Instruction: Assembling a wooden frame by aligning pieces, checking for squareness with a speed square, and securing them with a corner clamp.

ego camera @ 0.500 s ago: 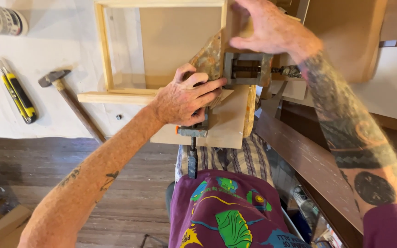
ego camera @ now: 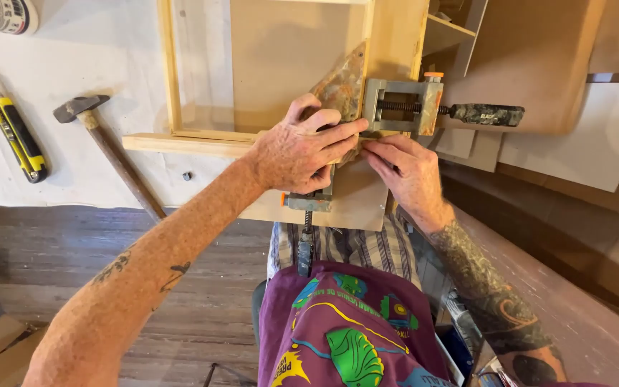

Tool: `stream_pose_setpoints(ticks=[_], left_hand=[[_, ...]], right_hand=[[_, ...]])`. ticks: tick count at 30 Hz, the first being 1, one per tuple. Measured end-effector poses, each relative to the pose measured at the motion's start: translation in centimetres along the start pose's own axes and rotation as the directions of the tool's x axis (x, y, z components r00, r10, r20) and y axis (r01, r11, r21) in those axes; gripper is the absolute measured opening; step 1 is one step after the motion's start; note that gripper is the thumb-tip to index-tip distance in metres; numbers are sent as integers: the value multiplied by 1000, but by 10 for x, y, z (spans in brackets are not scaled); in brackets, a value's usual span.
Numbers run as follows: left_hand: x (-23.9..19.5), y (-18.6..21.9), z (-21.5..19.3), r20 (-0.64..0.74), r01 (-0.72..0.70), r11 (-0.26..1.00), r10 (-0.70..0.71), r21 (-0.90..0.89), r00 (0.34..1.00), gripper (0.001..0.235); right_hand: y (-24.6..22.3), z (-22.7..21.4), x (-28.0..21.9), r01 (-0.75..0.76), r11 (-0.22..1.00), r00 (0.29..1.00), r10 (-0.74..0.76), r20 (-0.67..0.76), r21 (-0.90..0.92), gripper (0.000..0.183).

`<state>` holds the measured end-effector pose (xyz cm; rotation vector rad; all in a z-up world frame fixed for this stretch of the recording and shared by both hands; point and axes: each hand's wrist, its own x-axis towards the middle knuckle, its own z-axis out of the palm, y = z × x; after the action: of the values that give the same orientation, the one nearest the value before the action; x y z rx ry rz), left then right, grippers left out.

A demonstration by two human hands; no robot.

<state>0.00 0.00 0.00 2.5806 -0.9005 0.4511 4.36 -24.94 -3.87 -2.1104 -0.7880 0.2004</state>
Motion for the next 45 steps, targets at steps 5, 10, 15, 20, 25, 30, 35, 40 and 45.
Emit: stream_pose_setpoints(ticks=[5, 10, 15, 20, 25, 30, 35, 40, 45], left_hand=[[-1, 1, 0, 3, 4, 1000, -4, 4, 1000, 46], [1, 2, -3, -9, 9, 1000, -9, 3, 1000, 45], [1, 2, -1, -2, 8, 1000, -8, 16, 1000, 48], [1, 1, -1, 3, 5, 999, -5, 33, 1000, 45], [-2, 2, 3, 15, -1, 999, 1, 38, 1000, 41], [-2, 1, 5, 2, -32, 999, 32, 41, 999, 34], [0, 1, 3, 24, -60, 996, 59, 64, 998, 33], [1, 1, 2, 33, -76, 995, 74, 71, 997, 32], [4, 2, 0, 2, -71, 996, 71, 54, 997, 29]], right_hand=[[1, 8, 0, 27, 1000, 999, -26, -34, 11, 10], [-1, 6, 4, 49, 999, 998, -48, -30, 25, 10], [-4, 2, 7, 56, 998, 998, -56, -12, 31, 7], [-8, -5, 13, 42, 999, 998, -43, 47, 20, 8], [-28, -18, 26, 11, 1000, 991, -11, 136, -5, 4], [-24, -18, 28, 46, 995, 982, -30, 187, -83, 6], [-17, -17, 26, 31, 996, 979, -14, 202, -84, 6], [-15, -18, 26, 21, 996, 976, -3, 217, -82, 4], [-16, -21, 29, 52, 994, 965, -26, 260, -95, 4]])
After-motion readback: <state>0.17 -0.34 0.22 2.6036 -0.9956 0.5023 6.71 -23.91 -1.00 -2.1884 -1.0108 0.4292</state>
